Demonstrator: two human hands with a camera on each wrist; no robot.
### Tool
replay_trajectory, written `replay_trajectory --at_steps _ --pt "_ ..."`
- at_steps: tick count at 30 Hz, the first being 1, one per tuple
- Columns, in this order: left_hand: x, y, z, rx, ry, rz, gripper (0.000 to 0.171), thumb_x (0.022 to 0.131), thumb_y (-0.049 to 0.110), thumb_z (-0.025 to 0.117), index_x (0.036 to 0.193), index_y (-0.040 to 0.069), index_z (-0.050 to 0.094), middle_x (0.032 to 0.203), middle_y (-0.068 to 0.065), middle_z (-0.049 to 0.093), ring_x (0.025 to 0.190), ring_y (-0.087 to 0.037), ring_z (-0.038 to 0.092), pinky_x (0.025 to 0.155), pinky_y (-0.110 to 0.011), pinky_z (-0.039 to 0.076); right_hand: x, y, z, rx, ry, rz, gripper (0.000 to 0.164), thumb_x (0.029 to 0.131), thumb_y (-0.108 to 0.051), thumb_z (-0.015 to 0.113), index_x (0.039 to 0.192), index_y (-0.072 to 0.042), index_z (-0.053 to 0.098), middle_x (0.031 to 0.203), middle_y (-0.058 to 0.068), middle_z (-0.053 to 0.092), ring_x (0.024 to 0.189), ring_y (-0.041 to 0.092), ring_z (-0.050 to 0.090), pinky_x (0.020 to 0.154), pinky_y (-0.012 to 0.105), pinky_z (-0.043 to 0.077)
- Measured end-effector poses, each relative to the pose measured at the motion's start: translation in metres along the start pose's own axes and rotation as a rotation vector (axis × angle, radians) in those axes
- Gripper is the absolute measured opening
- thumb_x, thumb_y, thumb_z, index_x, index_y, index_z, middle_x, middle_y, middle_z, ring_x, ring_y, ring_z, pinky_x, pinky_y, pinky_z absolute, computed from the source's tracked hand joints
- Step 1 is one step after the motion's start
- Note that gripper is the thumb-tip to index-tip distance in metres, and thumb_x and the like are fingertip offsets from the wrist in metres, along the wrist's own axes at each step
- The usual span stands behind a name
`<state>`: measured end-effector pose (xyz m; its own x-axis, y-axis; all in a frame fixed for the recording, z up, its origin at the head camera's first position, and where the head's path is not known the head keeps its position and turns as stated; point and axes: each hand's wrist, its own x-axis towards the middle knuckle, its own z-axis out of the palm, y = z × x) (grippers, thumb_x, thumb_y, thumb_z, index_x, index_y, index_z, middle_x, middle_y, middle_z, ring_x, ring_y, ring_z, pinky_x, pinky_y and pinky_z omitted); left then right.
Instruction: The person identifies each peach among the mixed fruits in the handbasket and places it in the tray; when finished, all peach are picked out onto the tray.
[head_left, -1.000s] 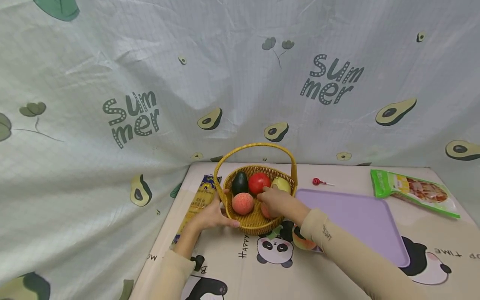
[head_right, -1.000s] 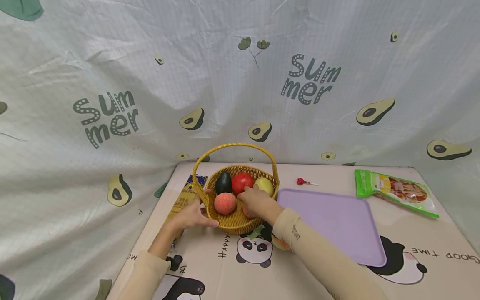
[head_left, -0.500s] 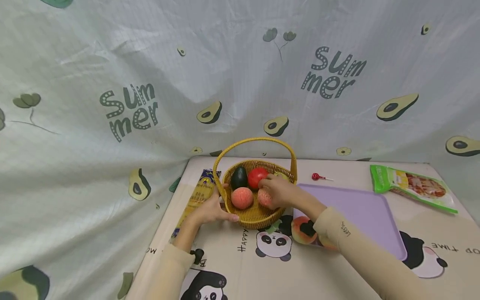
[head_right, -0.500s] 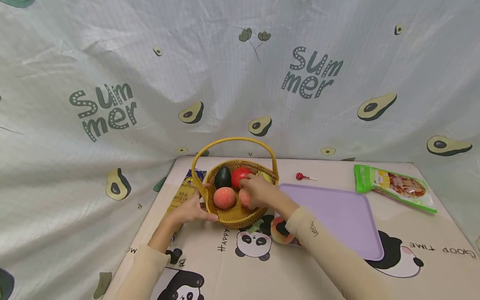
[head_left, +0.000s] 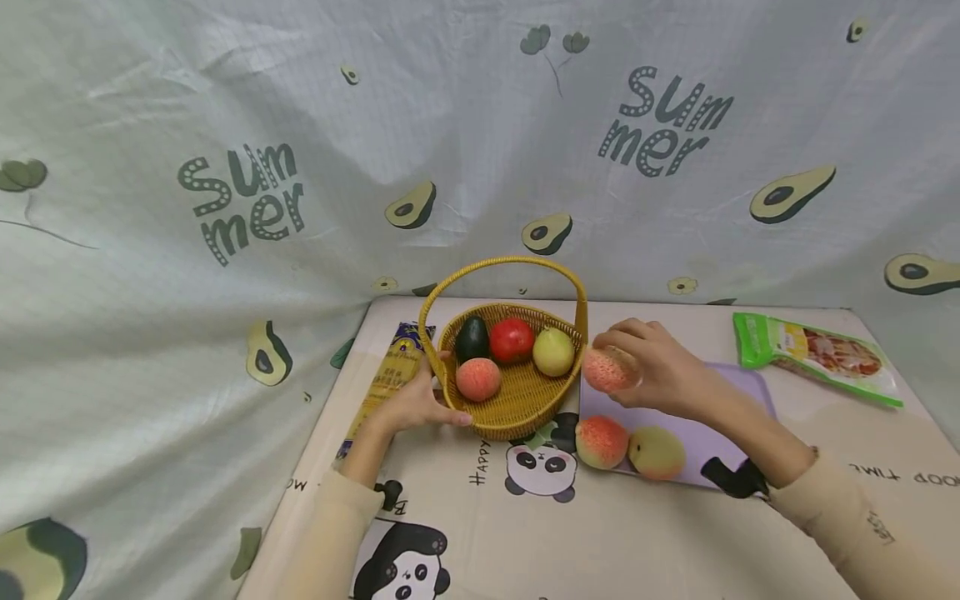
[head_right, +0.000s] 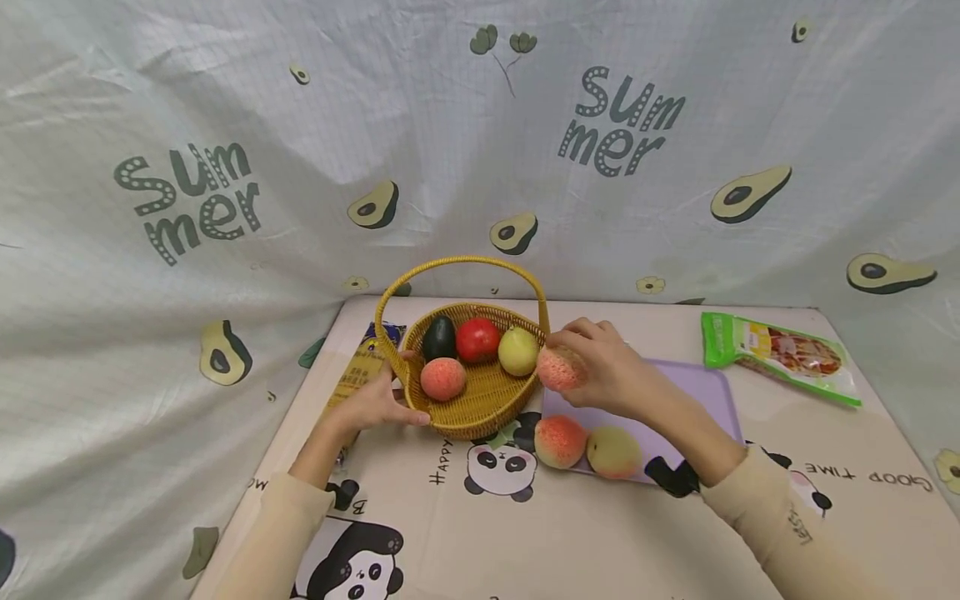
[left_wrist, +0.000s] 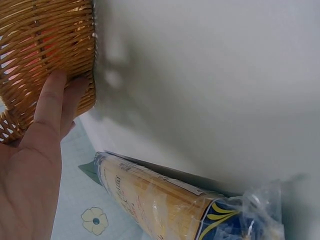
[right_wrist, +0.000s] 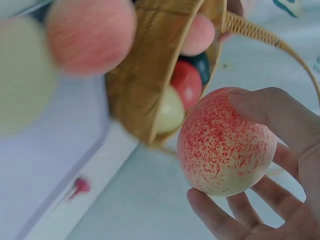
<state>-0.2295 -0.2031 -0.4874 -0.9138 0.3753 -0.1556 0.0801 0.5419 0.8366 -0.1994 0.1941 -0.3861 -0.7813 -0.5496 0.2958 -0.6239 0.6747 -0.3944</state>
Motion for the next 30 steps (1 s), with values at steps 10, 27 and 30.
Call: replay_trajectory --at_steps 10,27,30 --pt "-0.002 -0.001 -0.002 -0.005 0.006 -0.014 0.145 0.072 0.028 0.097 0.164 0.025 -0.015 0.172 -0.013 0.017 0.162 -0.035 0.011 0.129 -0.061 0.014 -0.085 0.042 -0.017 -0.121 0.087 0.047 0.071 0.056 -0.006 0.099 0.12 -0.013 0.07 0.118 0.007 0.067 0.106 0.029 0.062 0.08 0.047 0.054" --pt "0.003 -0.001 -0.002 -0.003 -0.007 0.006 0.148 0.071 0.03 0.098 0.164 0.023 -0.017 0.173 -0.014 0.014 0.162 -0.036 0.01 0.13 -0.061 0.013 -0.155 0.075 0.026 -0.145 0.087 0.21 0.066 0.055 -0.019 0.102 0.113 -0.011 0.07 0.112 0.01 0.069 0.098 0.034 0.064 0.077 0.047 0.053" --pt "0.003 -0.001 -0.001 -0.004 -0.007 0.002 0.149 0.07 0.034 0.099 0.164 0.026 -0.017 0.173 -0.013 0.015 0.162 -0.035 0.011 0.13 -0.061 0.013 -0.159 0.076 0.033 -0.137 0.075 0.224 0.069 0.054 -0.02 0.102 0.114 -0.012 0.07 0.113 0.008 0.069 0.1 0.032 0.065 0.078 0.044 0.056"
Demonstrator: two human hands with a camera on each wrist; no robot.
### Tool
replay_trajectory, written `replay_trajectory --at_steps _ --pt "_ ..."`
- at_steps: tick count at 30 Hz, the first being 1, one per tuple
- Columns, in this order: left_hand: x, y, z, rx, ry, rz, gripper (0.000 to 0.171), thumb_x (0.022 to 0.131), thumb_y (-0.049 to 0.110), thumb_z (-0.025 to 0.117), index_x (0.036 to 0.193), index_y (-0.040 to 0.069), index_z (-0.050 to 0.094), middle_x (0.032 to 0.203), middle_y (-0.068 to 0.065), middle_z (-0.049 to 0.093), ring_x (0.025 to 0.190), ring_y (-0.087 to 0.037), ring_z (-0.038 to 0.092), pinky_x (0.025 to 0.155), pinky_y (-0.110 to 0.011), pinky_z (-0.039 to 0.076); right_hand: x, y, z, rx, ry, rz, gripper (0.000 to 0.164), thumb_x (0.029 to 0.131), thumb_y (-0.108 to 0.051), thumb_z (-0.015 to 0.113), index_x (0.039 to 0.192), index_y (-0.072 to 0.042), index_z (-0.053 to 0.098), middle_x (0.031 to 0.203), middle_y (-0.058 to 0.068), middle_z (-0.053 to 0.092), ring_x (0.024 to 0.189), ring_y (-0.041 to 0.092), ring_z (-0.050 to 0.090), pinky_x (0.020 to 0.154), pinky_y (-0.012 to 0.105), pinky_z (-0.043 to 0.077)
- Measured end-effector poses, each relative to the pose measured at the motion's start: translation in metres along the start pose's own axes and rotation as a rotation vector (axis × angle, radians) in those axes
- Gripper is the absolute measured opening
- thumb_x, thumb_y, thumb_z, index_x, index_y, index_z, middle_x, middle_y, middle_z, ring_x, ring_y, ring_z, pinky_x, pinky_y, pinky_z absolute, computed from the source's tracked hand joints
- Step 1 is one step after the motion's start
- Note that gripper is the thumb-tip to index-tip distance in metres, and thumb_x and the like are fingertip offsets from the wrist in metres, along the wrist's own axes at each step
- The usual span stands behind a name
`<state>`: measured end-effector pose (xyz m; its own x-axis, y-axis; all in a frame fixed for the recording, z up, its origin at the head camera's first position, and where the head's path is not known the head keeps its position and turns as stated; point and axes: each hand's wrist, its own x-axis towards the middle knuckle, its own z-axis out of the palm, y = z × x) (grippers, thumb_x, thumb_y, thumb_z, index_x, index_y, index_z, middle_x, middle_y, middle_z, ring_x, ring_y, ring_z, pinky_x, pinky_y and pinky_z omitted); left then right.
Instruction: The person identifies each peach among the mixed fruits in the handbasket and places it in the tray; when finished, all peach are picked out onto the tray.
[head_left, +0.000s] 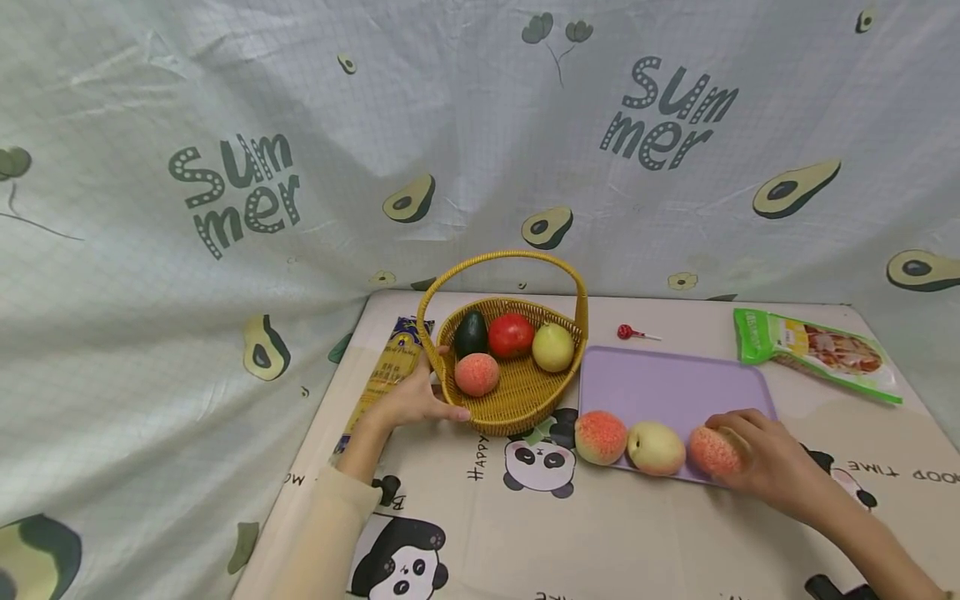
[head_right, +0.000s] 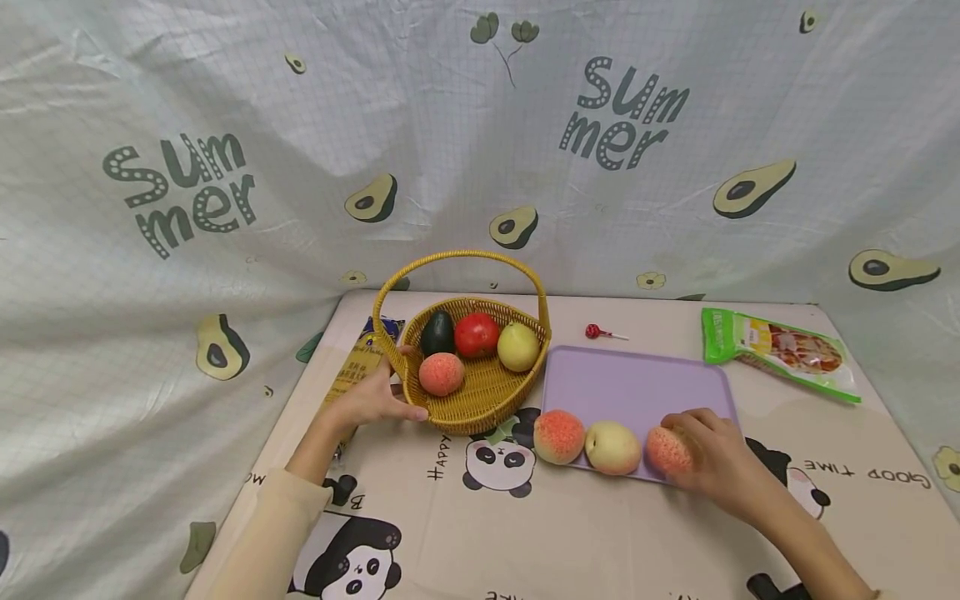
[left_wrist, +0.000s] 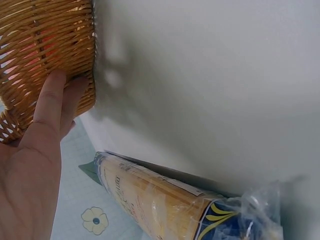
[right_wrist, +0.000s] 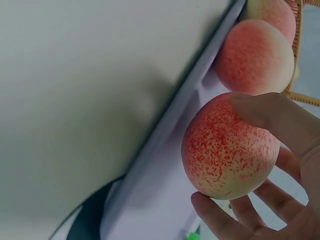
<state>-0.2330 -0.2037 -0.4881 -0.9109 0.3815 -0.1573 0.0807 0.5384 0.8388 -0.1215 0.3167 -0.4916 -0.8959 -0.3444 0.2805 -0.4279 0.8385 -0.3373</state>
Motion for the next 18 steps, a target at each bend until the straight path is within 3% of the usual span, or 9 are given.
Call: replay_trajectory --at_steps 5,18 --pt "-0.0003 -0.0001 0.0007 -0.002 0.0 -0.013 0.149 0.07 0.036 0.098 0.163 0.032 -0.019 0.172 -0.011 0.016 0.162 -0.035 0.011 0.13 -0.06 0.014 -0.0043 -0.0004 0.0063 0.006 0.01 0.004 0.072 0.052 -0.022 0.103 0.115 -0.015 0.07 0.112 0.006 0.068 0.098 0.028 0.064 0.075 0.039 0.057" --pt "-0.0007 -0.0005 0.0008 -0.001 0.005 -0.024 0.15 0.07 0.036 0.098 0.162 0.036 -0.022 0.173 -0.009 0.015 0.163 -0.034 0.008 0.13 -0.061 0.012 -0.0045 -0.005 0.0065 0.013 0.011 -0.019 0.071 0.054 -0.019 0.102 0.117 -0.018 0.068 0.112 0.004 0.066 0.099 0.028 0.063 0.077 0.039 0.053"
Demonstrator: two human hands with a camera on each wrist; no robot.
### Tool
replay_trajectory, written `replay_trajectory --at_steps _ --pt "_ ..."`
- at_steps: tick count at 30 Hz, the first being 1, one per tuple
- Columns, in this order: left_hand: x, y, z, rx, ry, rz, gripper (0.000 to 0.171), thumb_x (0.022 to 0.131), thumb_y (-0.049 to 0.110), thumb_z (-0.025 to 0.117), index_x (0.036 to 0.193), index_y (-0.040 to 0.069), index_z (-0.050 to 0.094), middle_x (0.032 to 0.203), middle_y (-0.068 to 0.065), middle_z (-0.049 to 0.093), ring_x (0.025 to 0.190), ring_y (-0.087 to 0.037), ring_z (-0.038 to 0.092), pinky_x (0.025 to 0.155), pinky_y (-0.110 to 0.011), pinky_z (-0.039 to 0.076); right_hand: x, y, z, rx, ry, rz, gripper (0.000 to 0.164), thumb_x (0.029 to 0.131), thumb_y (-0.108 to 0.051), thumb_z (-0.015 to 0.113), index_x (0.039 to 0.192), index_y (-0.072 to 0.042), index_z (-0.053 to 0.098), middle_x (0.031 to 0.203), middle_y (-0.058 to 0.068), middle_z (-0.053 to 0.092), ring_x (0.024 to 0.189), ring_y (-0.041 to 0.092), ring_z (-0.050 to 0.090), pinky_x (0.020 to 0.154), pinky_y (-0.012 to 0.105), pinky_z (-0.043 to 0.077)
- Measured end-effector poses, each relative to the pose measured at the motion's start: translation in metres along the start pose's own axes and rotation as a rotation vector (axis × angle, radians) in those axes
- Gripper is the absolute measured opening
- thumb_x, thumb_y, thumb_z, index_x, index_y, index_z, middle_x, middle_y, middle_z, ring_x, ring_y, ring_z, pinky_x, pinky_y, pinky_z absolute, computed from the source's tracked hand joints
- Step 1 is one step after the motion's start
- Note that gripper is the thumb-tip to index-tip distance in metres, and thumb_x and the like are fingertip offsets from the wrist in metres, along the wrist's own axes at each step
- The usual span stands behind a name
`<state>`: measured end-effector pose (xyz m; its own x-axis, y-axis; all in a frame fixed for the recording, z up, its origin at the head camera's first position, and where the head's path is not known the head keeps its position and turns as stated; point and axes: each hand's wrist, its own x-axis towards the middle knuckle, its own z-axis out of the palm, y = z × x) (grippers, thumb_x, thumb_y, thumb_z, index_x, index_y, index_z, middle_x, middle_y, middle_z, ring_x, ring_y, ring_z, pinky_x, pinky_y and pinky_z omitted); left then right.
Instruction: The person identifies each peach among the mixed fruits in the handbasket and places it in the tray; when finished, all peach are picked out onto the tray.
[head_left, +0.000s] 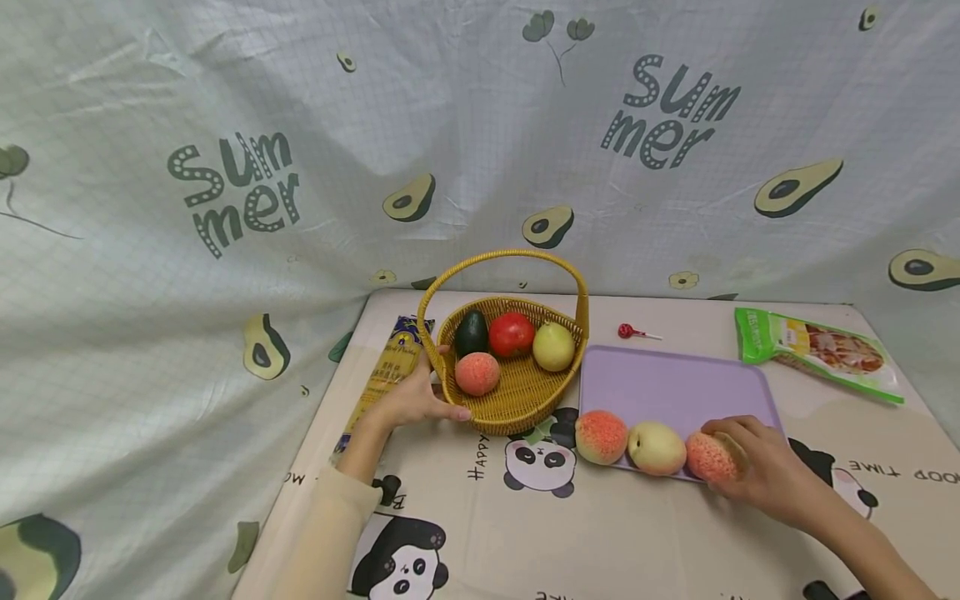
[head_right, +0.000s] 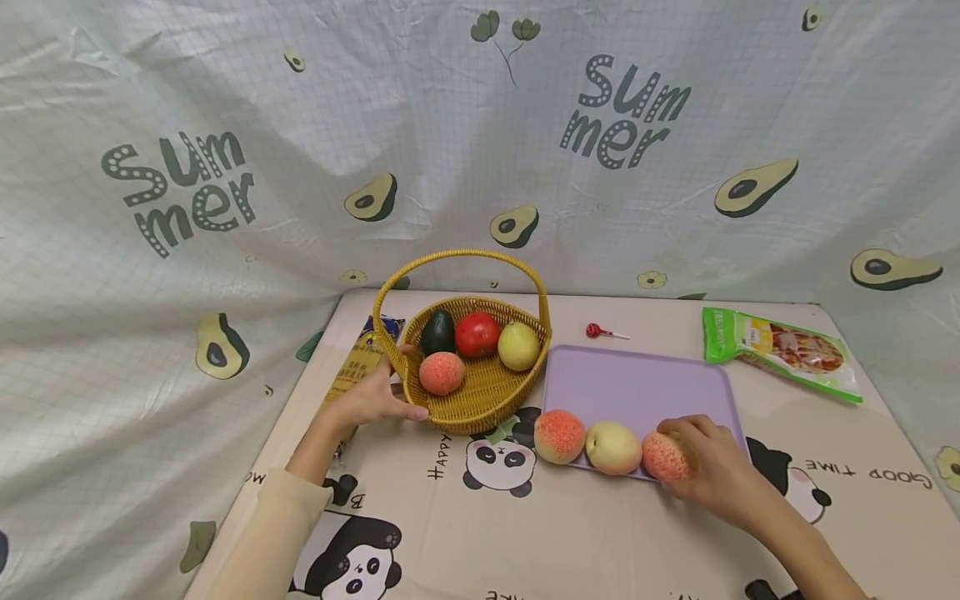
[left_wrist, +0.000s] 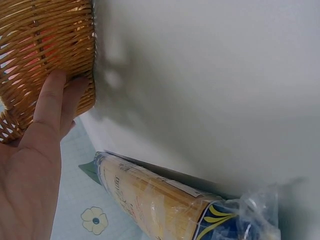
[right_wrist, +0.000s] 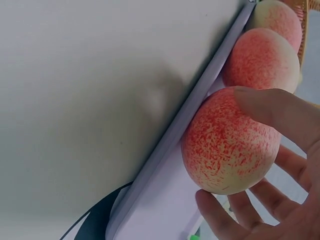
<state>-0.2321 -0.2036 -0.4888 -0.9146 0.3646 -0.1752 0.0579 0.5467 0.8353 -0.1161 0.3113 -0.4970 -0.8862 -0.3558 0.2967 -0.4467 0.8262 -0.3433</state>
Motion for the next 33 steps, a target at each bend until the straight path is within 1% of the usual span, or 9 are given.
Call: replay_trajectory --at_steps 4,7,10,13,15,18,21,28,33 --pt "0.0005 -0.0011 0.0003 0.001 0.001 -0.001 0.151 0.07 0.037 0.098 0.162 0.036 -0.022 0.174 -0.009 0.014 0.163 -0.033 0.007 0.13 -0.061 0.011 -0.0007 -0.0006 0.0006 0.0 0.006 -0.003 0.072 0.053 -0.019 0.102 0.116 -0.017 0.068 0.112 0.006 0.066 0.1 0.029 0.062 0.077 0.04 0.05" --pt "0.001 -0.0016 0.0002 -0.005 0.001 0.005 0.15 0.07 0.036 0.098 0.162 0.036 -0.02 0.173 -0.009 0.015 0.163 -0.033 0.007 0.13 -0.061 0.011 -0.0015 -0.0003 0.0008 -0.008 0.02 -0.003 0.074 0.052 -0.02 0.103 0.116 -0.017 0.068 0.112 0.006 0.066 0.101 0.028 0.061 0.079 0.036 0.047" --pt "0.0011 -0.002 -0.0002 -0.013 0.0 0.013 0.149 0.07 0.035 0.098 0.162 0.035 -0.018 0.173 -0.009 0.016 0.163 -0.033 0.008 0.13 -0.061 0.012 -0.002 0.0004 0.0003 -0.012 0.032 -0.013 0.076 0.05 -0.021 0.103 0.117 -0.017 0.068 0.113 0.005 0.066 0.102 0.024 0.059 0.081 0.032 0.044" --pt "0.001 -0.0023 -0.0005 -0.015 0.0 0.016 0.148 0.07 0.035 0.098 0.163 0.031 -0.016 0.172 -0.009 0.017 0.162 -0.034 0.009 0.13 -0.061 0.013 -0.0016 0.0015 -0.0009 -0.021 0.034 -0.026 0.077 0.051 -0.023 0.103 0.119 -0.016 0.068 0.114 0.005 0.067 0.102 0.019 0.057 0.08 0.031 0.046" --pt "0.001 -0.0023 -0.0006 -0.015 0.0 0.016 0.148 0.07 0.035 0.098 0.163 0.03 -0.016 0.172 -0.01 0.017 0.162 -0.034 0.009 0.13 -0.061 0.013 -0.0012 0.002 -0.0015 -0.023 0.032 -0.032 0.078 0.05 -0.023 0.103 0.119 -0.015 0.068 0.114 0.005 0.067 0.101 0.018 0.058 0.079 0.032 0.047" --pt "0.0009 -0.002 -0.0006 -0.016 -0.001 0.013 0.148 0.07 0.034 0.098 0.163 0.03 -0.016 0.172 -0.01 0.017 0.162 -0.034 0.009 0.13 -0.06 0.014 -0.0006 0.0029 -0.002 -0.031 0.025 -0.04 0.079 0.05 -0.024 0.103 0.12 -0.014 0.068 0.113 0.006 0.067 0.1 0.02 0.058 0.077 0.035 0.049" --pt "0.0004 -0.0015 -0.0006 -0.015 -0.002 0.007 0.148 0.07 0.035 0.098 0.163 0.032 -0.017 0.172 -0.01 0.016 0.162 -0.034 0.009 0.13 -0.06 0.014 -0.0002 0.0035 -0.0019 -0.038 0.03 -0.057 0.078 0.05 -0.023 0.103 0.119 -0.013 0.068 0.111 0.006 0.067 0.098 0.023 0.059 0.077 0.035 0.049" --pt "-0.001 -0.0002 -0.0006 -0.006 -0.003 -0.006 0.149 0.071 0.035 0.098 0.162 0.034 -0.02 0.174 -0.009 0.014 0.162 -0.034 0.01 0.13 -0.06 0.014 0.0 0.0046 -0.0023 -0.047 0.033 -0.073 0.079 0.05 -0.023 0.103 0.119 -0.011 0.068 0.111 0.007 0.068 0.098 0.027 0.06 0.079 0.034 0.046" --pt "-0.0011 -0.0002 -0.0006 -0.007 -0.002 -0.008 0.149 0.07 0.035 0.098 0.163 0.032 -0.018 0.174 -0.01 0.015 0.162 -0.035 0.01 0.129 -0.061 0.014 0.0006 0.0034 -0.0049 -0.047 0.023 -0.072 0.08 0.05 -0.023 0.103 0.121 -0.012 0.067 0.113 0.008 0.067 0.1 0.026 0.057 0.079 0.034 0.043"
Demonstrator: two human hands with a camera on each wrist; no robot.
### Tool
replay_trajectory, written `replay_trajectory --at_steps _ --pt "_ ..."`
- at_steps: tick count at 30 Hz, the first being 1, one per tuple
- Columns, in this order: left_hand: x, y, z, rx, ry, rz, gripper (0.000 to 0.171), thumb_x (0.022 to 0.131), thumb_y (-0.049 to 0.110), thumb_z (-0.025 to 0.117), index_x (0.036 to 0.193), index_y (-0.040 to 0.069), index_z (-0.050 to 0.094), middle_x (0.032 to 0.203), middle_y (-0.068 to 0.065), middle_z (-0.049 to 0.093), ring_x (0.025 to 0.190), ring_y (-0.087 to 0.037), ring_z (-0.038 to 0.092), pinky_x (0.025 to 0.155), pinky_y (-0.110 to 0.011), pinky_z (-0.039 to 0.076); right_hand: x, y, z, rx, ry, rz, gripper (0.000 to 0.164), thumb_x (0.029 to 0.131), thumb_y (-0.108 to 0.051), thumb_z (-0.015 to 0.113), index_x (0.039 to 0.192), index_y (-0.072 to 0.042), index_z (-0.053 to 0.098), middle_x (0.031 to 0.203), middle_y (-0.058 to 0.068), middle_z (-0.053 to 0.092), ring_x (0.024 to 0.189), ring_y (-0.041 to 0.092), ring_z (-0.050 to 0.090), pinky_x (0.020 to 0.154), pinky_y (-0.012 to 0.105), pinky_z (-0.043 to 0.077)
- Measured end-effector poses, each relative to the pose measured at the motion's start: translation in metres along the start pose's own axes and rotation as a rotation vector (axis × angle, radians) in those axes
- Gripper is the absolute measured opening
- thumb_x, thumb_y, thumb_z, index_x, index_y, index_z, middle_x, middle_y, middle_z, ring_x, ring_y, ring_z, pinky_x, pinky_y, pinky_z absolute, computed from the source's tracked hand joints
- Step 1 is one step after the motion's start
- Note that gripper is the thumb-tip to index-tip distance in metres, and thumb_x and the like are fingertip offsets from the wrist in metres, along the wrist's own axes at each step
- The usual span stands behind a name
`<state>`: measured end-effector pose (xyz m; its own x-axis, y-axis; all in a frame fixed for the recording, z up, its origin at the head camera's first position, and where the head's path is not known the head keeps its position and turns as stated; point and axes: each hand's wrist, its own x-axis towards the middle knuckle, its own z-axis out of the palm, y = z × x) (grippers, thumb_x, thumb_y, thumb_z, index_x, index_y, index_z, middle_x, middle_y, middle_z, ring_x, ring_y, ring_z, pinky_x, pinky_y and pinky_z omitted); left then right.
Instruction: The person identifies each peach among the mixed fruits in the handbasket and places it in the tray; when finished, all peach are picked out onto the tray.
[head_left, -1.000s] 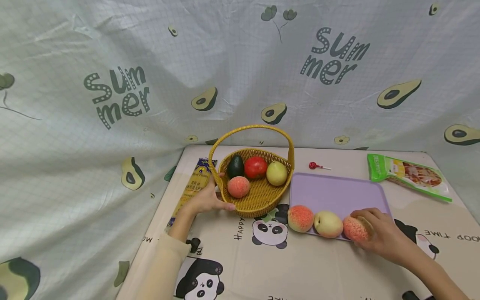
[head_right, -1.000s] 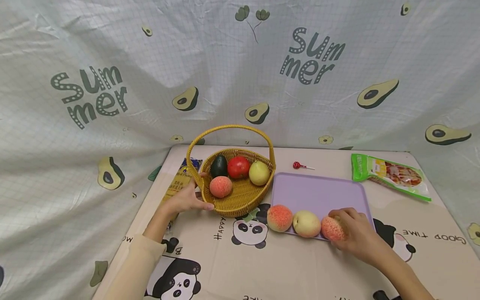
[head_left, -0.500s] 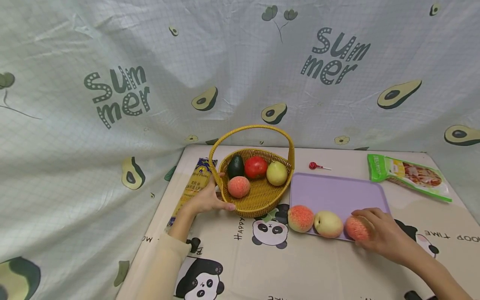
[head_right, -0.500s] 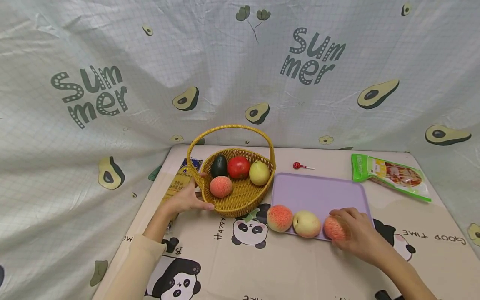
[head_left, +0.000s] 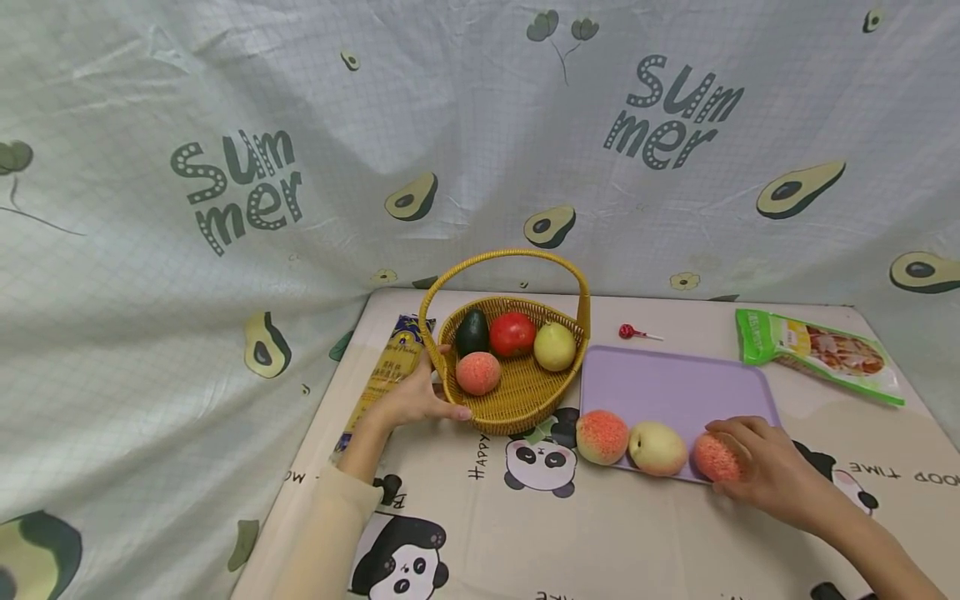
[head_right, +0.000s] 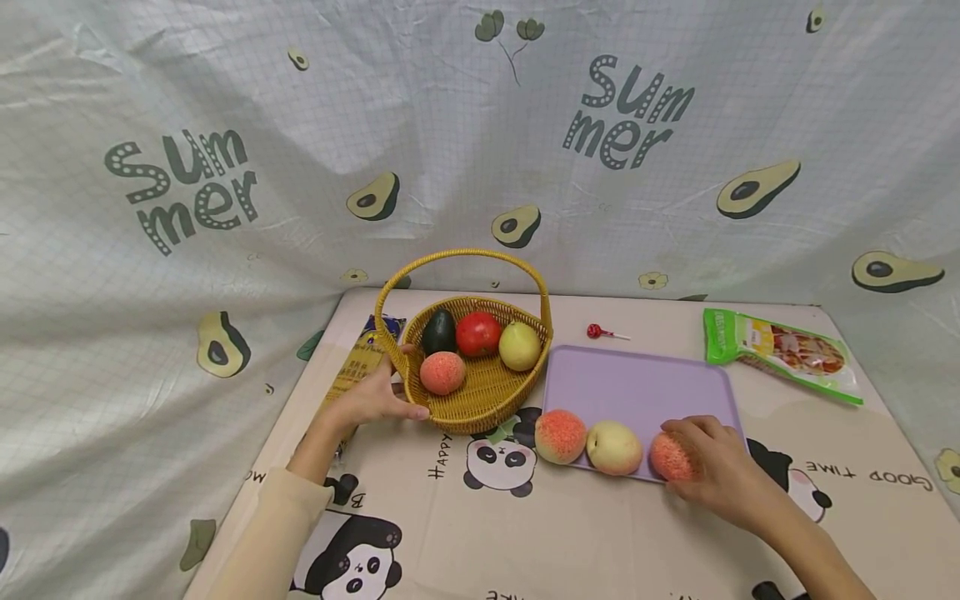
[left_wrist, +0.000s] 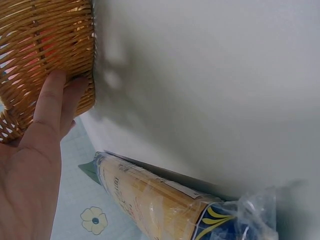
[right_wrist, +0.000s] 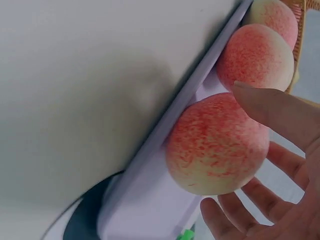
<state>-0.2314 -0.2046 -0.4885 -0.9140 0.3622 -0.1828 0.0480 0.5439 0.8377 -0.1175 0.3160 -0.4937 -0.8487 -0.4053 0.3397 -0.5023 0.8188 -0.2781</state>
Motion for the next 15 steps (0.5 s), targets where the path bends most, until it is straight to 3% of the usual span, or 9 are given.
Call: replay_trajectory --at_steps 6,10,15 --pt "0.0 0.0 -0.001 -0.001 0.0 0.002 0.149 0.07 0.035 0.098 0.163 0.032 -0.018 0.173 -0.009 0.015 0.162 -0.034 0.01 0.13 -0.06 0.014 0.024 -0.015 -0.015 0.066 -0.022 0.007 0.078 0.058 -0.014 0.1 0.127 -0.014 0.064 0.123 0.016 0.062 0.107 0.033 0.057 0.081 0.041 0.046" --pt "0.0 0.0 -0.001 -0.002 0.002 0.004 0.149 0.07 0.035 0.099 0.164 0.029 -0.017 0.173 -0.01 0.016 0.162 -0.035 0.011 0.13 -0.06 0.014 0.06 -0.043 -0.028 0.117 -0.089 0.0 0.074 0.067 -0.013 0.096 0.132 -0.013 0.062 0.13 0.02 0.059 0.115 0.041 0.056 0.085 0.058 0.051" --pt "0.001 0.0 0.0 -0.01 0.003 0.011 0.148 0.07 0.035 0.098 0.164 0.027 -0.016 0.173 -0.012 0.014 0.162 -0.037 0.01 0.129 -0.062 0.014 0.114 -0.086 -0.035 0.159 -0.188 -0.046 0.07 0.076 -0.015 0.092 0.139 -0.012 0.06 0.137 0.018 0.057 0.123 0.04 0.054 0.096 0.062 0.052"
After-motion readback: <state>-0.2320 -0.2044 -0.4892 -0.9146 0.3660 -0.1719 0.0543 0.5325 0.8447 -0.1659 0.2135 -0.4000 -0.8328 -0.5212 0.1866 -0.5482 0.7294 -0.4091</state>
